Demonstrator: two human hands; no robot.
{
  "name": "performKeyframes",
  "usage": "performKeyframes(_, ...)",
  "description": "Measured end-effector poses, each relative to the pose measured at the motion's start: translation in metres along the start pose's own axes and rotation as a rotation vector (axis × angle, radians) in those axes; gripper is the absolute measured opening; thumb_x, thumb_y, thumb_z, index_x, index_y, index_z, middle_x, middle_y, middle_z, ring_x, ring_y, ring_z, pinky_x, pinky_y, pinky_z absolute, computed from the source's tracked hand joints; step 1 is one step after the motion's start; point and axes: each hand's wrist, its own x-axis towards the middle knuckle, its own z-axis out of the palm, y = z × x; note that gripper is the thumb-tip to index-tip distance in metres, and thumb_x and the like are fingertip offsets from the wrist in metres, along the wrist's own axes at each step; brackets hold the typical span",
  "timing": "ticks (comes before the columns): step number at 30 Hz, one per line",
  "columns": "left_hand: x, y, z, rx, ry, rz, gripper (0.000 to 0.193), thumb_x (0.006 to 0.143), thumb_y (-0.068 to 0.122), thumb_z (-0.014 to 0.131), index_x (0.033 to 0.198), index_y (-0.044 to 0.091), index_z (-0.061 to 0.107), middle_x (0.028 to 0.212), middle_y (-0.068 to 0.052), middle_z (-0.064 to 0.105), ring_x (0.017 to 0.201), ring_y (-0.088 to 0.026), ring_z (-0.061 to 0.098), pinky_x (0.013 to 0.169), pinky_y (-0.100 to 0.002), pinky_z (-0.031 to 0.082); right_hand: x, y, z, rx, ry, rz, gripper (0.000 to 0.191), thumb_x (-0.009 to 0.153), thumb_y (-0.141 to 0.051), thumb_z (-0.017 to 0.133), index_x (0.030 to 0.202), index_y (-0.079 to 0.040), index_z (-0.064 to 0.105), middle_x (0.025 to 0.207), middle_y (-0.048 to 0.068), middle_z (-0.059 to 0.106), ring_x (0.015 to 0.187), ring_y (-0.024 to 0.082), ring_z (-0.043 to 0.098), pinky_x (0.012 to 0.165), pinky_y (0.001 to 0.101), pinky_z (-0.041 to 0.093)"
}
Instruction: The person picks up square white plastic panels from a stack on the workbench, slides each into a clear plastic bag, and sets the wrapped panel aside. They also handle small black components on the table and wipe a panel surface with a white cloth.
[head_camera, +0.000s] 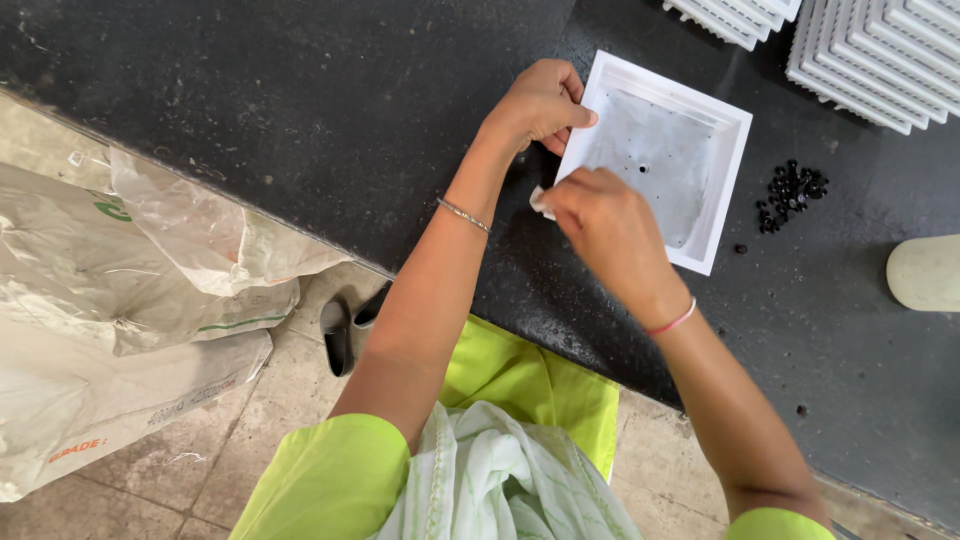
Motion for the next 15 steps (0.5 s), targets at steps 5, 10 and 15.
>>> performKeyframes(5,-0.0018,-0.0020,0.0008,0.021,0.012,-0.003,0.025,0.077,0.006,0.083,0.088,0.002,0.061,0.074,-0.008,0.069,0.059,-0.017,0.073,0.047,-0.032,0.063,0.0016,0.0021,0.0009,0.003,0.040,-0.021,0.011,0.089,0.001,0.070,0.098,-0.006,0.072,0.094,0.011,0.069,0.093,0.034,0.065,0.082,0.0454,0.053)
performKeyframes(10,-0.0008,-0.0019,0.0017,0.014,0.008,-0.017,0.025,0.076,0.006,0.083,0.088,0.003,0.061,0.074,-0.009,0.070,0.058,-0.016,0.072,0.046,-0.031,0.064,0.0019,0.0009,0.0000,0.013,0.021,-0.006,0.009,0.090,-0.002,0.072,0.097,-0.007,0.073,0.094,0.011,0.070,0.091,0.034,0.066,0.080,0.0445,0.053)
performKeyframes(15,-0.0035,-0.0046,0.0025,0.005,0.021,0.003,0.024,0.076,0.005,0.082,0.087,0.002,0.060,0.073,-0.009,0.069,0.058,-0.016,0.073,0.046,-0.032,0.064,0.0012,-0.0002,-0.0022,0.032,-0.003,-0.008,0.011,0.088,-0.001,0.072,0.097,-0.007,0.073,0.094,0.010,0.070,0.091,0.033,0.066,0.080,0.0441,0.053)
